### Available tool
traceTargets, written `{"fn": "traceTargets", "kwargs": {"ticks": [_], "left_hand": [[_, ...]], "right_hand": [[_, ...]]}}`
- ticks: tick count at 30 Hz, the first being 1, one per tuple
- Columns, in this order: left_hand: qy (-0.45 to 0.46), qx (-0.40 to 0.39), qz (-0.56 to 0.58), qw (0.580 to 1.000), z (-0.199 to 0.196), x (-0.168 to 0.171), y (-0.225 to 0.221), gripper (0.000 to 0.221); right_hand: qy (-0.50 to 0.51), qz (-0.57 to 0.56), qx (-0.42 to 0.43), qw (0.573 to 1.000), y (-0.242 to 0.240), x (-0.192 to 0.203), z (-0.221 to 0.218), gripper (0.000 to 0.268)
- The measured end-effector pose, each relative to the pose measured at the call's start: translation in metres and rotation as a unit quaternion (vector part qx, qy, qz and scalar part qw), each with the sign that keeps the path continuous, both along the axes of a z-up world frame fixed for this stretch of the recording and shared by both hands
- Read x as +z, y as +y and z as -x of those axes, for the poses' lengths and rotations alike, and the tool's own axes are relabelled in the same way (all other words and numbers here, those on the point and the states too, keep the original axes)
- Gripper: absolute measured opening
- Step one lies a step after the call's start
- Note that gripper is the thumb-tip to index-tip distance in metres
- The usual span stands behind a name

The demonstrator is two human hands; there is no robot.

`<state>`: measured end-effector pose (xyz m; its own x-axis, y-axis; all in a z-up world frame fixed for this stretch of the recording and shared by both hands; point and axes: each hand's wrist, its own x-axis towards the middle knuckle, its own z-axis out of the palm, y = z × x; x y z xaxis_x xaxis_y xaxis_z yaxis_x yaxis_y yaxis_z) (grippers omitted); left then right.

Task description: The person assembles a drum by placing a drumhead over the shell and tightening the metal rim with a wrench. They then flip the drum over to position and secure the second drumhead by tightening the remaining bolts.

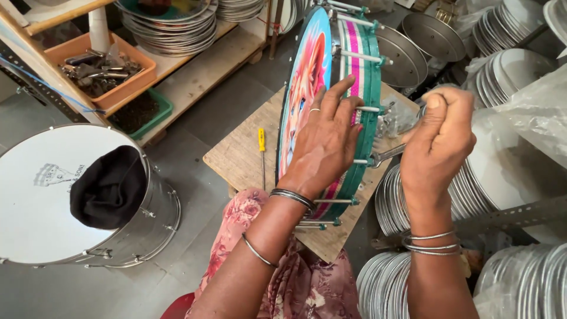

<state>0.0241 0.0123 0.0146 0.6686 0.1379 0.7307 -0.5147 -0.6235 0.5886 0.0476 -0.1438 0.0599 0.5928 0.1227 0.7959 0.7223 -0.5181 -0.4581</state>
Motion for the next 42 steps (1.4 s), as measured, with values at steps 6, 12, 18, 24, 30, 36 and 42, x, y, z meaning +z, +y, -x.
{"fn": "traceTargets", "kwargs": {"ticks": [6,12,18,24,30,36,42], "left_hand": [[-0.021,-0.007,-0.022,1.0,0.01,-0.003,0.003,0.035],[-0.011,-0.014,-0.02,1.0,0.018,-0.001,0.004,0.035],[-0.015,-0.014,-0.004,1.0,0.013,-0.001,0.003,0.035],[-0.022,-0.004,-0.01,1.0,0.008,-0.004,0.004,0.036],[-0.005,-0.029,-0.009,1.0,0.007,-0.004,0.011,0.037],[0.012,-0.079,-0.02,0.997,0.007,-0.001,0.036,0.035],[0.044,-0.099,-0.029,0.994,0.009,0.002,0.054,0.031]], "right_hand": [[-0.012,0.094,-0.024,0.995,0.003,-0.003,-0.039,0.018],[0.014,0.095,-0.046,0.994,0.008,-0.014,-0.044,0.017],[0.15,0.019,0.012,0.988,-0.003,-0.002,-0.043,0.023],[0.013,0.102,0.034,0.994,-0.033,-0.019,-0.046,0.03],[-0.136,0.31,0.074,0.938,-0.05,-0.007,-0.051,0.039],[-0.273,0.473,0.156,0.823,-0.042,0.031,-0.028,0.037],[-0.283,0.503,0.155,0.802,-0.024,0.029,-0.031,0.04]]}}
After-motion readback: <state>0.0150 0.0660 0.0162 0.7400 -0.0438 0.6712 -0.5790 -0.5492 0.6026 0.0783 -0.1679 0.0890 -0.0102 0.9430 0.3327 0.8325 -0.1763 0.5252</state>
